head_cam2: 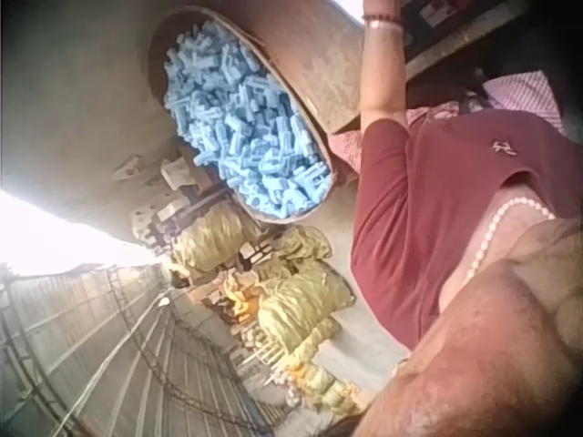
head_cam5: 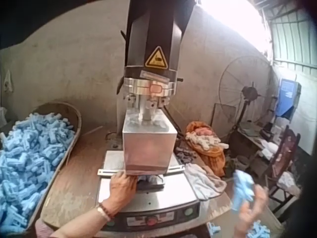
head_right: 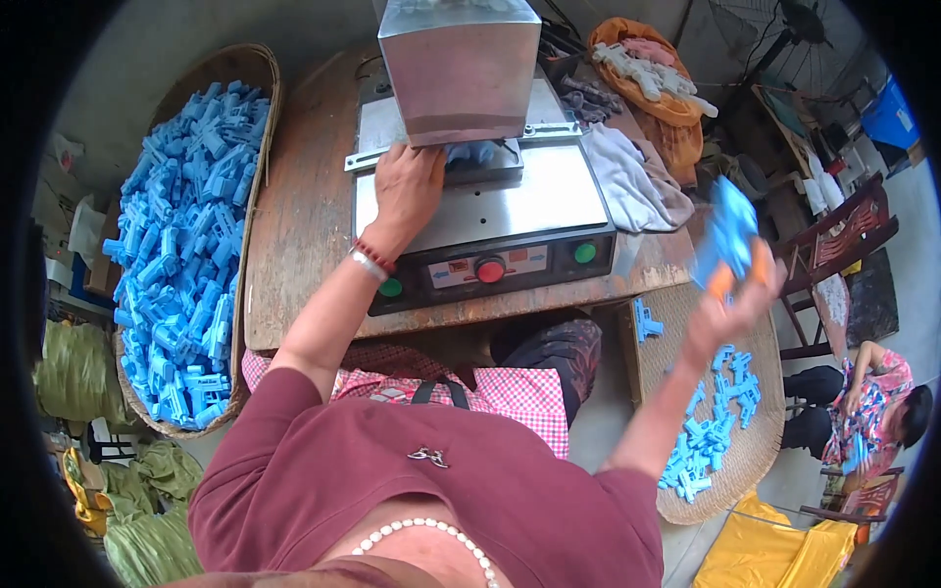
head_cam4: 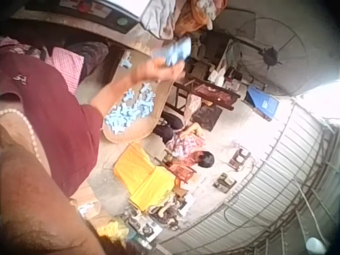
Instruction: The person processes blue plastic toy components using a heat-press machine, taking parts from a storage basket, placing them into the machine, and then collecting the processed parts in a collection tray.
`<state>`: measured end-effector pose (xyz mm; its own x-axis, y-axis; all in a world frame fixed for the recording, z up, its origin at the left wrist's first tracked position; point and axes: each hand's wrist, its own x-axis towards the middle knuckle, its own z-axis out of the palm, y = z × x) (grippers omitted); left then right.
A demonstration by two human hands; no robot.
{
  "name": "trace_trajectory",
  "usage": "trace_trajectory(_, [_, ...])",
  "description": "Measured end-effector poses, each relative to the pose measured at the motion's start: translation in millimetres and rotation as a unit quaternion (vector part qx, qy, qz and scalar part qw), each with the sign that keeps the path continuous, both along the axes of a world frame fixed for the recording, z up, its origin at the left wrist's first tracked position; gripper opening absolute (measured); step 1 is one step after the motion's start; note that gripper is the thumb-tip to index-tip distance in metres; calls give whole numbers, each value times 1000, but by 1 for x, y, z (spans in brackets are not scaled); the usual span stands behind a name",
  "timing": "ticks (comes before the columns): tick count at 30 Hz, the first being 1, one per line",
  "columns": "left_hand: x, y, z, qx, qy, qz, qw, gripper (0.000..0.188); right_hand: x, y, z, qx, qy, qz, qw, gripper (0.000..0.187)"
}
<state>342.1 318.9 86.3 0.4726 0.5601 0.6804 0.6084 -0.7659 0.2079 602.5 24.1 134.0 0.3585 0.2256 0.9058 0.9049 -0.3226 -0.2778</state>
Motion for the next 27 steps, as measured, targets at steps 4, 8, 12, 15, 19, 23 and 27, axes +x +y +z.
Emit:
trace_trajectory(4, [28, 22, -13, 57, 6, 37, 998, 24, 2, -15, -51, -26, 169, 72, 983, 45])
trace_trajectory(8, [-34, -2, -10, -13, 25, -1, 1000, 46, -3, 49, -111, -165, 416, 247, 860, 78])
trace_trajectory(12, [-125, -45, -33, -159, 207, -112, 959, 76, 19, 65, -147, -274, 438, 205, 831, 82])
trace_trajectory(15, [-139, -47, -47, -104, 94, -164, 976, 75, 19, 74, -152, -227, 425, 219, 848, 79])
trace_trajectory(19, [-190, -8, -41, -134, -95, -200, 966, 62, 23, 67, -155, -181, 467, 281, 819, 59])
trace_trajectory(23, [-353, 92, -74, -36, 48, 364, 929, 19, 15, 45, -157, -126, 455, 283, 835, 54])
trace_trajectory(27, [-440, 147, -132, 54, 216, 428, 876, 44, -2, 44, -152, -104, 399, 219, 884, 52])
